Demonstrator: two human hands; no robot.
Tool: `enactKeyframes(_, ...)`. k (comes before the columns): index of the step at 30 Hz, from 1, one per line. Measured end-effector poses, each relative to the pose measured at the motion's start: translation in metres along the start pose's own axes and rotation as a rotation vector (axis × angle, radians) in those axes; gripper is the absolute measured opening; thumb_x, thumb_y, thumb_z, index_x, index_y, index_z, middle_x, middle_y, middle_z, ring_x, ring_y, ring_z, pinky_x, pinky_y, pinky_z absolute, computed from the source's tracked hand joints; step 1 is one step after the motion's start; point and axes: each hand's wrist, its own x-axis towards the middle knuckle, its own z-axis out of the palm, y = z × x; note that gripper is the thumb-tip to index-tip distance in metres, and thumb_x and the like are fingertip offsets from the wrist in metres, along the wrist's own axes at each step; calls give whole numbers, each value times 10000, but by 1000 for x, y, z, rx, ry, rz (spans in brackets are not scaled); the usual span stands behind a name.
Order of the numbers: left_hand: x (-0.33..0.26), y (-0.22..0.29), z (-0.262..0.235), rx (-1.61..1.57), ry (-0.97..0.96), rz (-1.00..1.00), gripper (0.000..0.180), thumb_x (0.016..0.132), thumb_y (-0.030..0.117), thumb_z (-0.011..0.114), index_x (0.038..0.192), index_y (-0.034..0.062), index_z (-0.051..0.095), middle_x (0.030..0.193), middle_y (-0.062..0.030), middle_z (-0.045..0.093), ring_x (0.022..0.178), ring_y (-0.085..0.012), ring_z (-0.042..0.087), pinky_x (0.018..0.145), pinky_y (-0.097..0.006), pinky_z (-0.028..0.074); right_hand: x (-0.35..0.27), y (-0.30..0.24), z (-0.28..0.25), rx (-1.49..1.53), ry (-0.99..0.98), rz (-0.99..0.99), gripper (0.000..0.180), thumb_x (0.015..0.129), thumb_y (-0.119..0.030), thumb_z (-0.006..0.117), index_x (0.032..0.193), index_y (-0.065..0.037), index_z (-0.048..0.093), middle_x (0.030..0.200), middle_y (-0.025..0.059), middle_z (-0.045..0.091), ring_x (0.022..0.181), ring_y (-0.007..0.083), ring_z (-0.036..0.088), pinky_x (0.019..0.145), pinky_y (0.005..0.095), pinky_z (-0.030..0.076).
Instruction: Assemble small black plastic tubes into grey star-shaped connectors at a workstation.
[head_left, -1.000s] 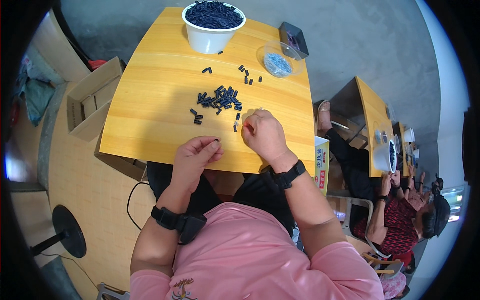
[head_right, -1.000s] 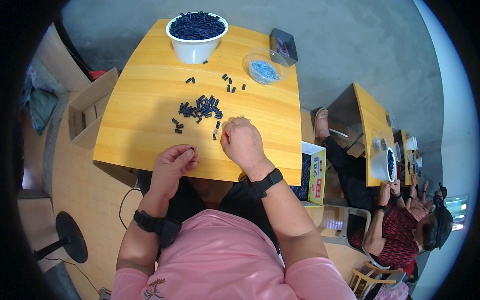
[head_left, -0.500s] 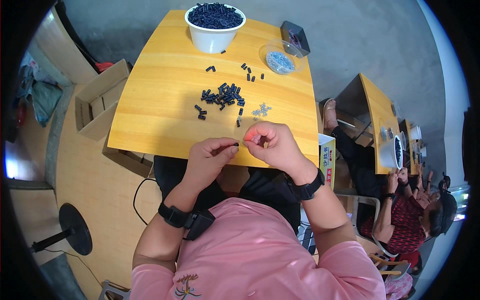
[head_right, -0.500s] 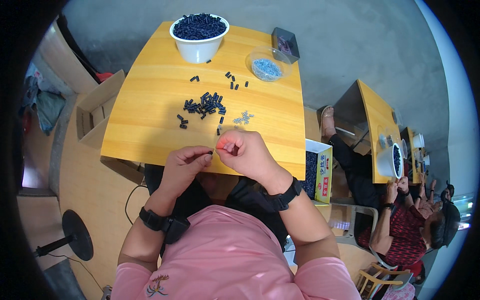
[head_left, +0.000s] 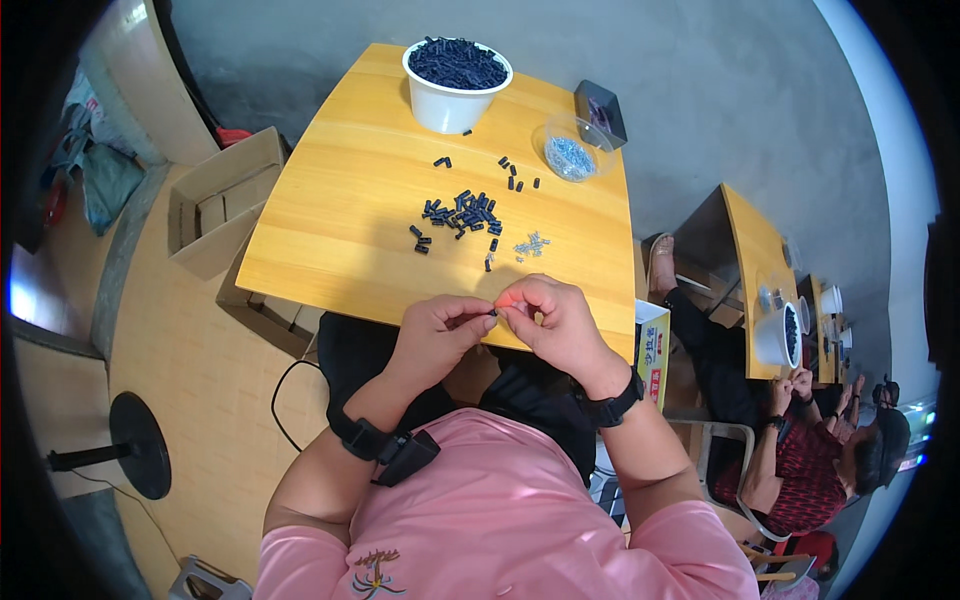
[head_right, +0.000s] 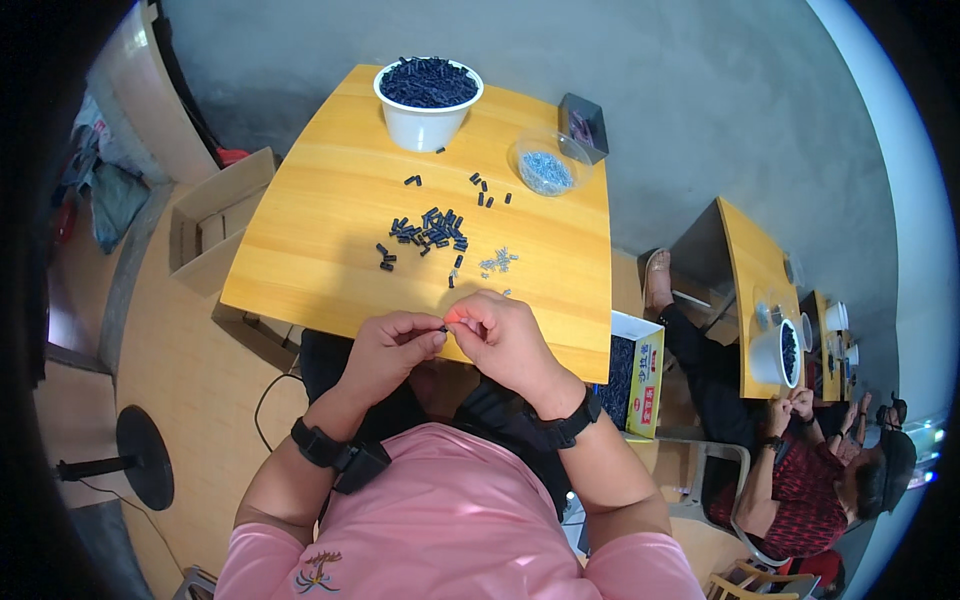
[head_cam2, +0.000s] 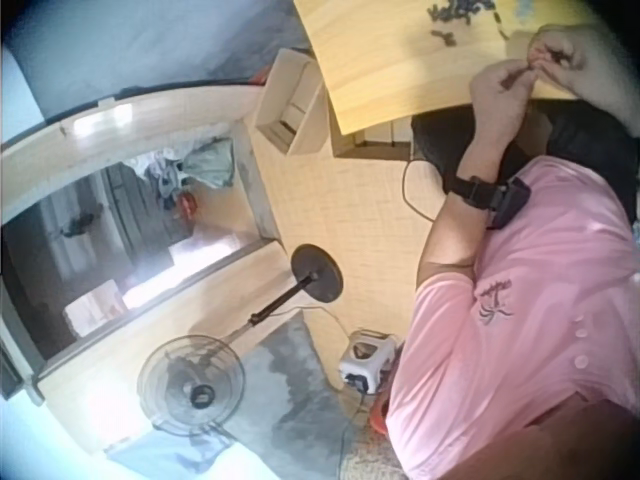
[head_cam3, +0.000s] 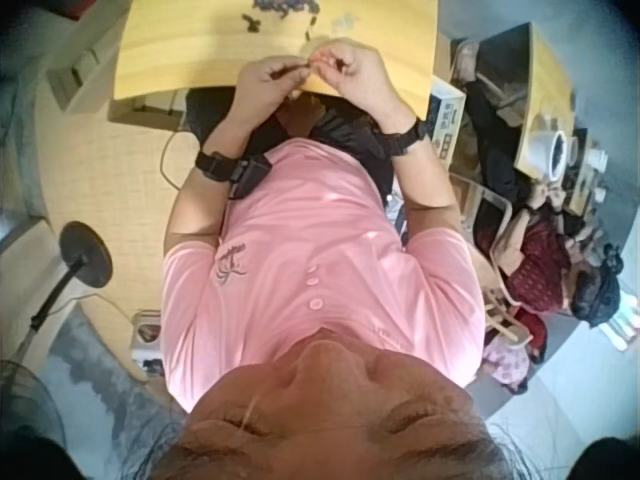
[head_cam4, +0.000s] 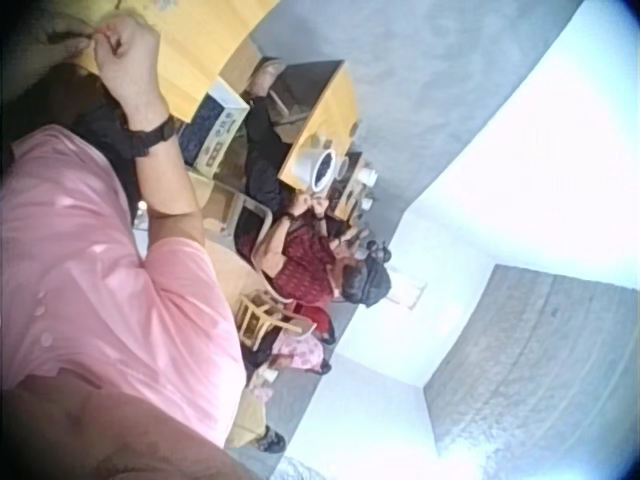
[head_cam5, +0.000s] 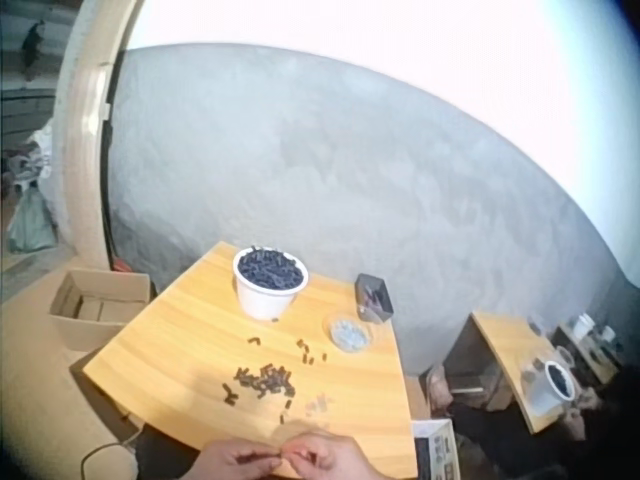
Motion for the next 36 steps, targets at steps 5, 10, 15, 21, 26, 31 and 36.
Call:
enactKeyframes(5,-2,-3,-1,-36,8,19,190,836,97,663,998,-1,651,786,-12,640,670,-54,568,617,-195,477,0,-3,2,-50,13,-28,78,773,7,646,848,-8,629,729,56,562,585,111,501,545,232,407)
enactKeyframes(10,-2,-3,-1,-83,2,17,188,838,98,661,997,0,649,778,-13,637,645,-56,570,592,-195,477,-1,-6,3,-67,35,-42,80,766,5,651,842,-8,628,725,65,566,575,118,508,539,238,412)
enactKeyframes(15,-3,-5,-1,-68,23,45,173,828,105,666,946,-22,659,718,-13,616,596,-48,551,538,-197,449,0,-5,6,-79,37,-43,85,761,-3,658,839,-8,627,722,72,572,573,128,520,535,245,417)
enactKeyframes(21,-3,-4,-2,18,58,74,162,816,99,669,921,-24,663,729,-41,625,597,-67,568,541,-213,458,4,-7,5,-112,-10,-42,76,758,0,652,829,-9,627,711,77,568,577,144,532,532,254,420)
enactKeyframes(26,0,-4,-4,127,88,122,164,802,98,675,913,-23,665,753,-63,638,602,-82,579,549,-226,467,13,-13,4,-164,-99,-35,80,753,-3,615,833,-3,624,713,143,575,623,261,578,558,306,449)
enactKeyframes(31,3,-14,-8,89,143,96,170,837,102,658,969,-5,659,802,-28,641,670,-73,594,588,-201,480,13,-3,19,-43,32,-68,121,757,26,603,870,-3,636,735,115,568,626,212,560,571,284,444)
enactKeyframes(36,7,-7,-11,-107,164,13,173,847,106,647,979,-7,649,827,-44,647,721,-95,606,647,-203,495,6,2,33,80,93,-90,331,735,59,591,1053,-29,619,941,98,546,804,189,540,695,259,442)
